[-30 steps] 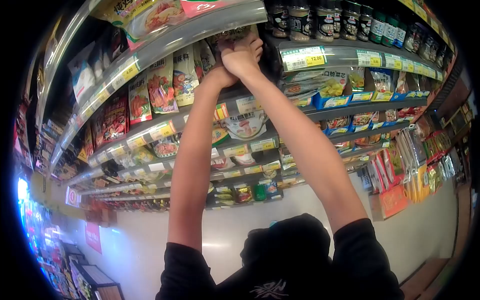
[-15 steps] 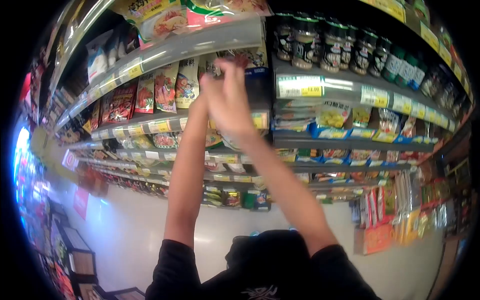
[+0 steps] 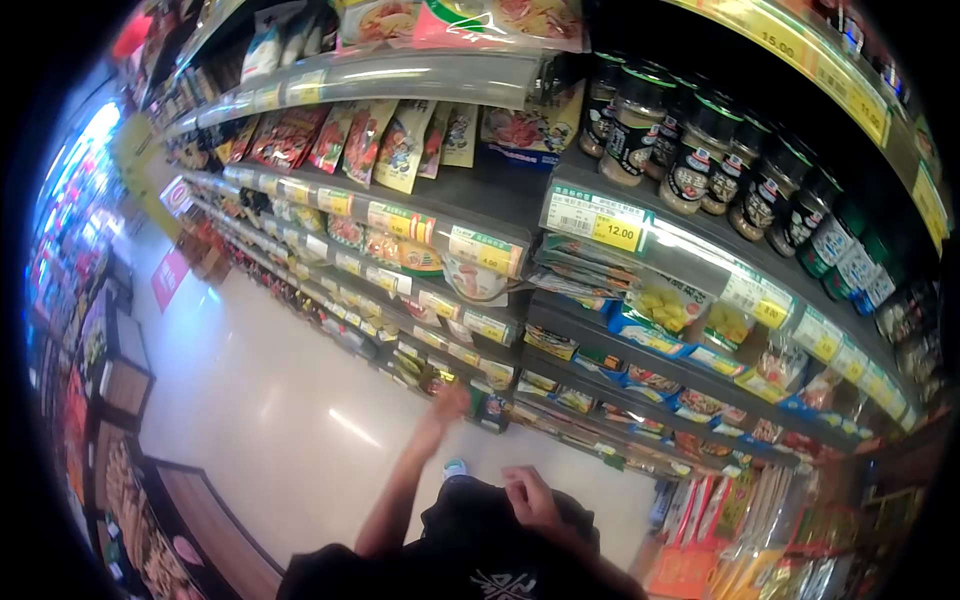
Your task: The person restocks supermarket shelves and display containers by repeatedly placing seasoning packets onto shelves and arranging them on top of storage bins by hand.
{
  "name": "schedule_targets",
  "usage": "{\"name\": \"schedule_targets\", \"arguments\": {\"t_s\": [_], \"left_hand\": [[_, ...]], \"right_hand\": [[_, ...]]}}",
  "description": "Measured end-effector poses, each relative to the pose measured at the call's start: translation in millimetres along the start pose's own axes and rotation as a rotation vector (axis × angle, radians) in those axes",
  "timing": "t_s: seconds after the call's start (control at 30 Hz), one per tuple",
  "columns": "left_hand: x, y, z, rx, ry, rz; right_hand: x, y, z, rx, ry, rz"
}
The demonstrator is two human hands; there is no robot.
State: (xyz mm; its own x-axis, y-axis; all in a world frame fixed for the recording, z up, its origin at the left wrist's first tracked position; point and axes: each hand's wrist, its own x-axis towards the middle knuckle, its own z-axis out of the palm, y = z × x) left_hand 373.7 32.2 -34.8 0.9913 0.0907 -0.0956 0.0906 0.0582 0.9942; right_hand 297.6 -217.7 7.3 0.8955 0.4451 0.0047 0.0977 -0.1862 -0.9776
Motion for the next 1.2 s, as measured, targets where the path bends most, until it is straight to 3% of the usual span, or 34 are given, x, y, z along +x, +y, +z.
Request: {"name": "schedule_targets", "arguments": {"t_s": [0.03,0.07,0.1,0.13,0.17,0.27,0.37,0.5,0.6,0.7,0.73,0.8,0.87,0.93,1.07,1.17,1.2], "left_hand": [[-34.5,-51.3,6.1,0.064,-0.06,-0.186],[-68.4,-105.4,12.7,0.157,-0.141,-0.231],[-95.6,-130.9,21.9,0.464,-0.336,-0.336],[-124.5,-144.7,38.1,0.462,-0.356,-0.197],[-151.3,-153.0,57.1,0.46,-0.366,-0.063],[-194.6,-164.4,94.8,0.636,-0.361,-0.166],[-206.0,-136.1,115.7,0.559,-0.294,-0.201],[-212.5,-155.8,130.0,0.312,-0.329,-0.123],[-216.3,-167.8,137.6,0.292,-0.241,-0.166],[-229.2,-116.9,137.8,0.229,-0.05,-0.246],[-236.2,-131.5,140.2,0.296,0.069,-0.112],[-244.3,-69.9,150.4,0.323,0.221,-0.32],[-264.2,-52.5,153.1,0.183,0.391,-0.323],[-297.7,-68.1,163.5,-0.109,0.565,-0.108],[-352.3,-77.8,194.3,-0.309,0.76,-0.021],[-394.3,-71.8,220.4,-0.398,0.912,0.008],[-408.7,-69.9,228.8,-0.412,0.96,0.025]], "right_hand": [[-8.2,10.4,-7.2,0.014,-0.037,0.028],[-15.4,20.2,-14.8,0.026,-0.078,0.058],[-18.7,27.5,-21.8,0.035,-0.124,0.089],[-20.3,30.0,-27.9,0.009,-0.112,0.101],[-22.8,35.5,-33.6,0.005,-0.134,0.124],[-28.4,55.4,-44.7,-0.014,-0.26,0.174],[-34.8,89.7,-50.7,-0.141,-0.55,0.216],[-26.2,98.6,-56.6,-0.346,-0.812,-0.094],[-19.7,84.3,-52.5,-0.344,-0.866,-0.077],[-21.4,87.0,-42.6,-0.356,-0.887,-0.116],[-23.4,91.5,-36.9,-0.359,-0.892,-0.14],[-29.2,89.5,-22.5,-0.311,-0.9,-0.186],[-37.6,86.9,-4.2,-0.255,-0.912,-0.227],[-54.4,86.7,9.2,-0.199,-0.922,-0.246],[-84.2,82.7,28.0,-0.286,-1.222,-0.284],[-117.2,106.0,40.1,-0.317,-1.344,-0.47],[-128.2,115.3,38.2,-0.199,-1.459,-0.334]]}}
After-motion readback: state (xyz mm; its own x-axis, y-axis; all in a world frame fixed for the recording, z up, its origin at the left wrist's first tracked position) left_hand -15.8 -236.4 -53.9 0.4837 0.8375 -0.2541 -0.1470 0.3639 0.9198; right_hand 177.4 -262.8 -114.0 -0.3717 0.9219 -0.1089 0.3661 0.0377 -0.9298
